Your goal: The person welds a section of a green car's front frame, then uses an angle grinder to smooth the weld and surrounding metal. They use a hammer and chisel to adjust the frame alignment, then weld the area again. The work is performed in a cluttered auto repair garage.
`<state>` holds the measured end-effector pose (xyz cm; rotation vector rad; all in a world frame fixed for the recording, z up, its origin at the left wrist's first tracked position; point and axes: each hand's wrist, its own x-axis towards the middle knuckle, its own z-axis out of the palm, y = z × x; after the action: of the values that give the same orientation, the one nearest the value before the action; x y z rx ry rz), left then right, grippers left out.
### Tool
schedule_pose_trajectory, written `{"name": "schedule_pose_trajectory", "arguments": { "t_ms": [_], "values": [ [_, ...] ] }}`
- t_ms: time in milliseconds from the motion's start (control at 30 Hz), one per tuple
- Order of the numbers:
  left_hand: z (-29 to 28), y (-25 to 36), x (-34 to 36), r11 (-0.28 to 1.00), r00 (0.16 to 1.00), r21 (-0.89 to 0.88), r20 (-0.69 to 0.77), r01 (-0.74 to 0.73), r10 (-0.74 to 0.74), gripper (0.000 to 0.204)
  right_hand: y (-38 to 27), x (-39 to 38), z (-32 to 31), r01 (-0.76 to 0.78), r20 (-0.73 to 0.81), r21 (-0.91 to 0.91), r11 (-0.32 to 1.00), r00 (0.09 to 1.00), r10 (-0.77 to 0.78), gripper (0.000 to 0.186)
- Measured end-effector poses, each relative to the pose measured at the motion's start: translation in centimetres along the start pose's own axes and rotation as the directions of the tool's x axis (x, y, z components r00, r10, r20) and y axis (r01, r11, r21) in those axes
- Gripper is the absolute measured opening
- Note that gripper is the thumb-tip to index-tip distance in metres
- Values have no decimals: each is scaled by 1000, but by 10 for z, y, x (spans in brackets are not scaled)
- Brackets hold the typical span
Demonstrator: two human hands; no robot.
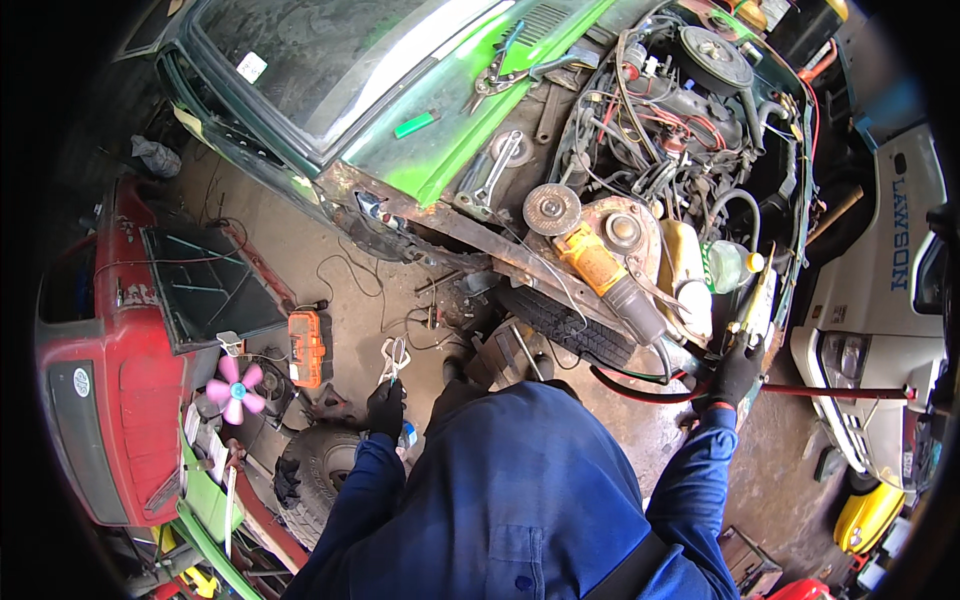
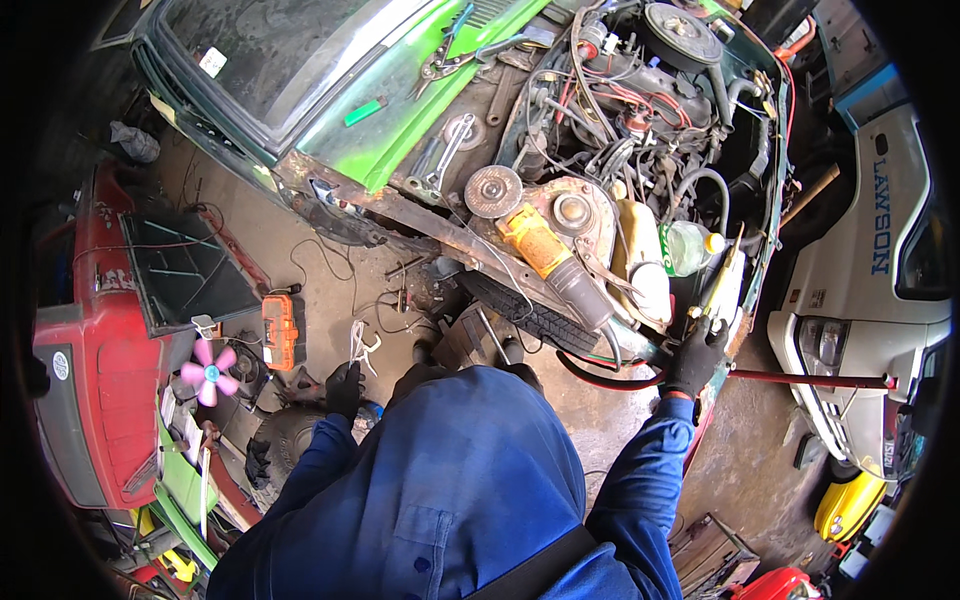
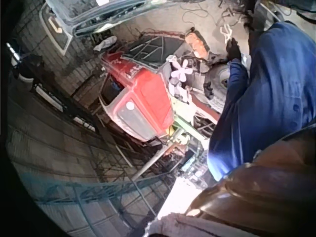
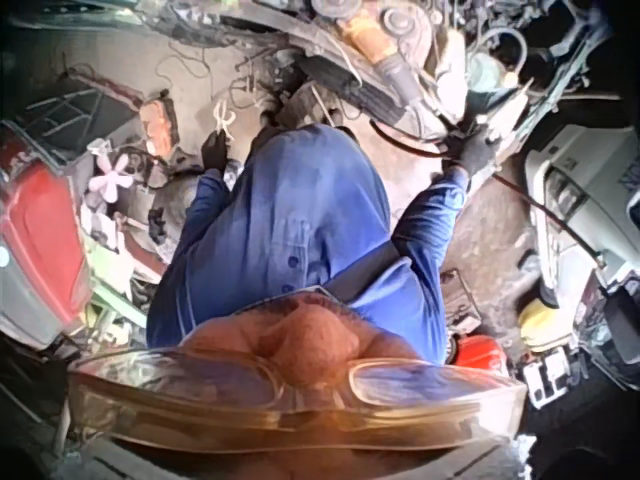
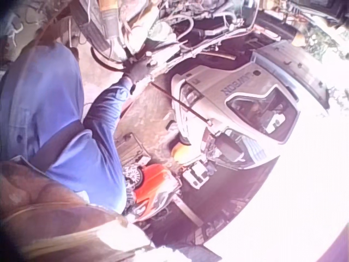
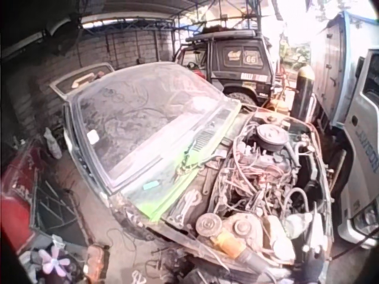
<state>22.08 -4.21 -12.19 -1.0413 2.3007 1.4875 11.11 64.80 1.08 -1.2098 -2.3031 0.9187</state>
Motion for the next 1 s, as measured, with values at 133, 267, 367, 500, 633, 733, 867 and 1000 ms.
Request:
{"name": "schedule_pose_trajectory", "arguments": {
  "t_ms": [133,267,367,500,633,733,867,1000],
  "values": [
    [13,70,-9,974,974,-51,-73,-219,215,29,-6,-10,4,76,-14,-180,981,997,-80,84],
    [25,171,-17,924,929,-95,-30,-369,368,30,-17,-26,2,99,-63,-295,951,991,-122,84],
    [40,245,-22,878,884,-116,-10,-465,467,33,-21,-34,-6,132,-82,-359,924,982,-172,83],
    [63,329,-14,736,740,70,62,-673,670,41,-22,-39,-17,214,-64,-340,916,966,-249,78],
    [95,400,16,633,703,330,168,-700,691,40,-41,-48,-26,334,-162,-365,869,896,-413,72],
    [129,449,46,586,793,565,233,-581,562,53,-71,-62,-35,431,-173,-234,871,864,-474,66],
    [156,483,63,567,758,551,204,-612,620,73,-114,-84,-38,558,-62,-220,800,811,-582,63],
    [148,456,39,559,634,348,154,-752,758,60,-144,-98,-33,525,80,64,849,845,-529,60]
  ]
}}
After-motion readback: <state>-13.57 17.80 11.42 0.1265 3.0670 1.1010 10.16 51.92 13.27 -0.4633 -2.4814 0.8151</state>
